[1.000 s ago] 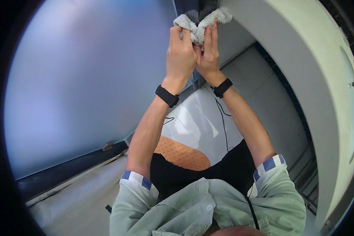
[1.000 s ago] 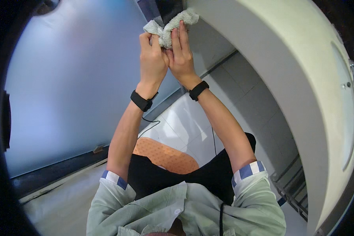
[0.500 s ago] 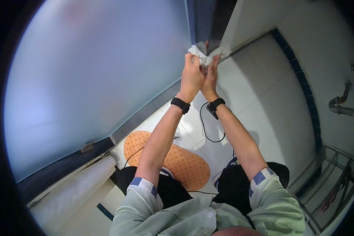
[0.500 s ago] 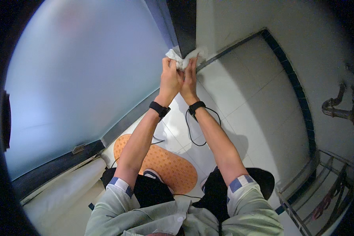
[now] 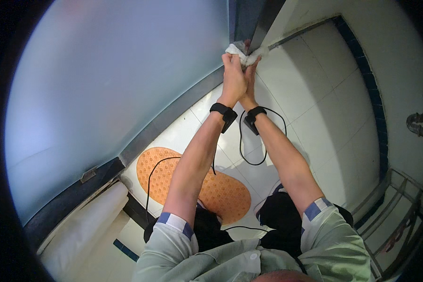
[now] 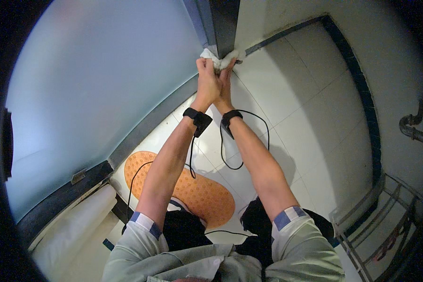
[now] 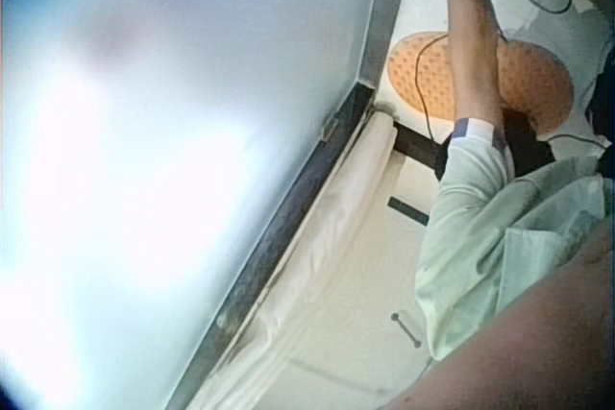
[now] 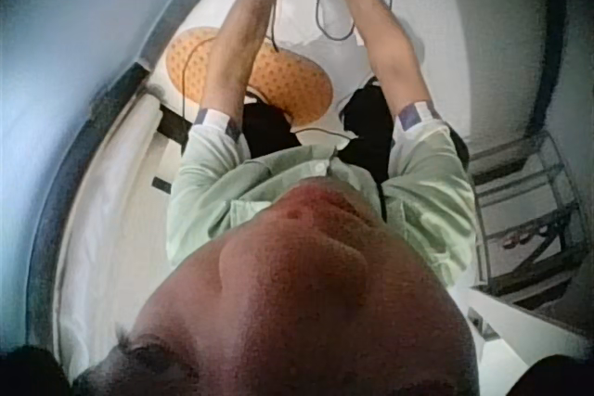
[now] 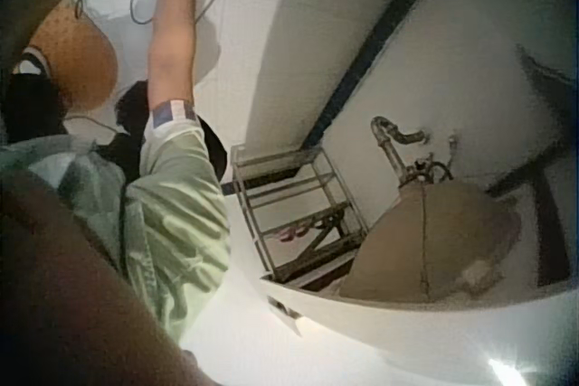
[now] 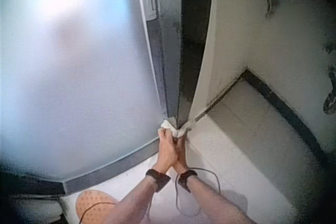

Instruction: The person wipes various surfaces in a bathroom using a cloth, including the shower door frame, the sink faucet, the glass shower door, and the interior bathroom door frame.

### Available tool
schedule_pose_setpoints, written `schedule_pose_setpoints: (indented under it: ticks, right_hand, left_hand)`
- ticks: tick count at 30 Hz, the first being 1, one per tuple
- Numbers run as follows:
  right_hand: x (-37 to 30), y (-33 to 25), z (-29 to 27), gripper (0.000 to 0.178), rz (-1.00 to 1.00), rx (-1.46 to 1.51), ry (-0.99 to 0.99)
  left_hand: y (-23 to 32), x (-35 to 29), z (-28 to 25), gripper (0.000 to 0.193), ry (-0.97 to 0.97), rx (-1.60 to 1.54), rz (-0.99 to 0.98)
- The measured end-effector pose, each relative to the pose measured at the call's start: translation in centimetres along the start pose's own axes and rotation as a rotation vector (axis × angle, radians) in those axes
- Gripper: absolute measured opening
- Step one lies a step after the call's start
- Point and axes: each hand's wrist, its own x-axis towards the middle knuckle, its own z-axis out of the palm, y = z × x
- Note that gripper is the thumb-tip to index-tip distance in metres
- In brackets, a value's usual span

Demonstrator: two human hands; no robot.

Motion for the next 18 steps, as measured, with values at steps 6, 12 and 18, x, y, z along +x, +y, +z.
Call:
schedule_pose_setpoints:
  ticks: [6,12,18]
  right_hand:
    - [-0.3,1.5,1.8,0.096,0.164,0.158,0.123]
    - [-3.1,5.9,0.6,0.053,0.203,0.135,-0.062]
    - [-5.2,4.4,-0.5,0.051,0.530,0.306,-0.222]
  left_hand:
    - [-2.0,-0.2,0.7,0.048,-0.110,0.055,-0.169]
    - [-8.4,-2.3,0.3,0.035,-0.224,0.224,-0.033]
    - [-6.2,-5.2,-1.4,0.033,-0.147,0.216,-0.260]
